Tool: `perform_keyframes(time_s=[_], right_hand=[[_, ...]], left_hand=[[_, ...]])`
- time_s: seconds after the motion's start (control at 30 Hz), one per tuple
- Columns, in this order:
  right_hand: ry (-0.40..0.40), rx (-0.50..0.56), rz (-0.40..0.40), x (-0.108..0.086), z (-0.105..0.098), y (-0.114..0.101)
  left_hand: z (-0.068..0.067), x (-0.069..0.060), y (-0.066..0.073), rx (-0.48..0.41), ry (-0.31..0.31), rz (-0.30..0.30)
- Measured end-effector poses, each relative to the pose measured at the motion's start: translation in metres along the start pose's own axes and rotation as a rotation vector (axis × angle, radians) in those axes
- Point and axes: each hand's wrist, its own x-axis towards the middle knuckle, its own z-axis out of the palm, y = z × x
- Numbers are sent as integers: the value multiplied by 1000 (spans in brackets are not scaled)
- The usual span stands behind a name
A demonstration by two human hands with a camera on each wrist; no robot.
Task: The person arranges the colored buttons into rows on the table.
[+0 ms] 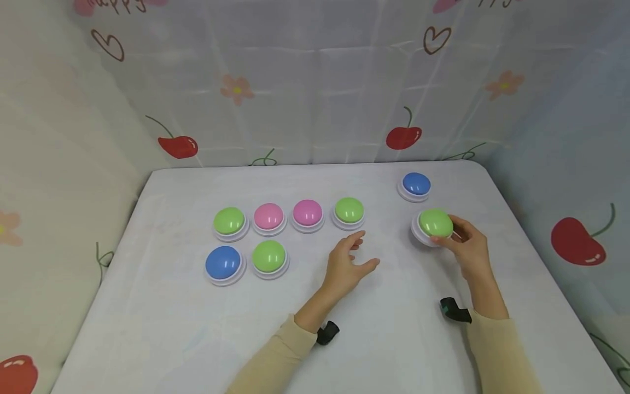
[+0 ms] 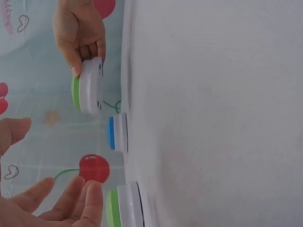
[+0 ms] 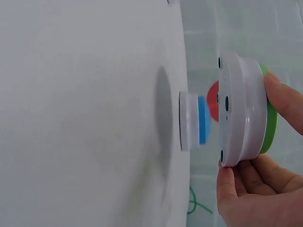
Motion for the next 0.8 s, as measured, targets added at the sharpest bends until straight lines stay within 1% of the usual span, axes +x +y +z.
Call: perform_keyframes(time_s=[0.1,0.27,0.37,0.43,0.53,0.63,0.7,0.8], right_hand=[[-72,7,-98,-13,16,-8],[-190,89,-236,-31,43,-18],[-257,125,-315,-39,58,-25],[-297,139,-353,-44,68,-29],[-356,147,-380,-49,81,-35],[-399,133,-377,-54,94,-40],[-418,119,-368,-56,101,-43],[-438,93,-358,-58,112,-47]], left_hand=[[-5,1,0,21,18,23],[-11,2,-1,67,39,52],[-15,1,-1,102,51,69],[-18,-1,-1,120,59,81],[-24,-6,-1,130,67,81],[-30,-12,-2,128,86,60],[-34,-15,-4,123,104,40],[-41,-22,-7,109,149,19]])
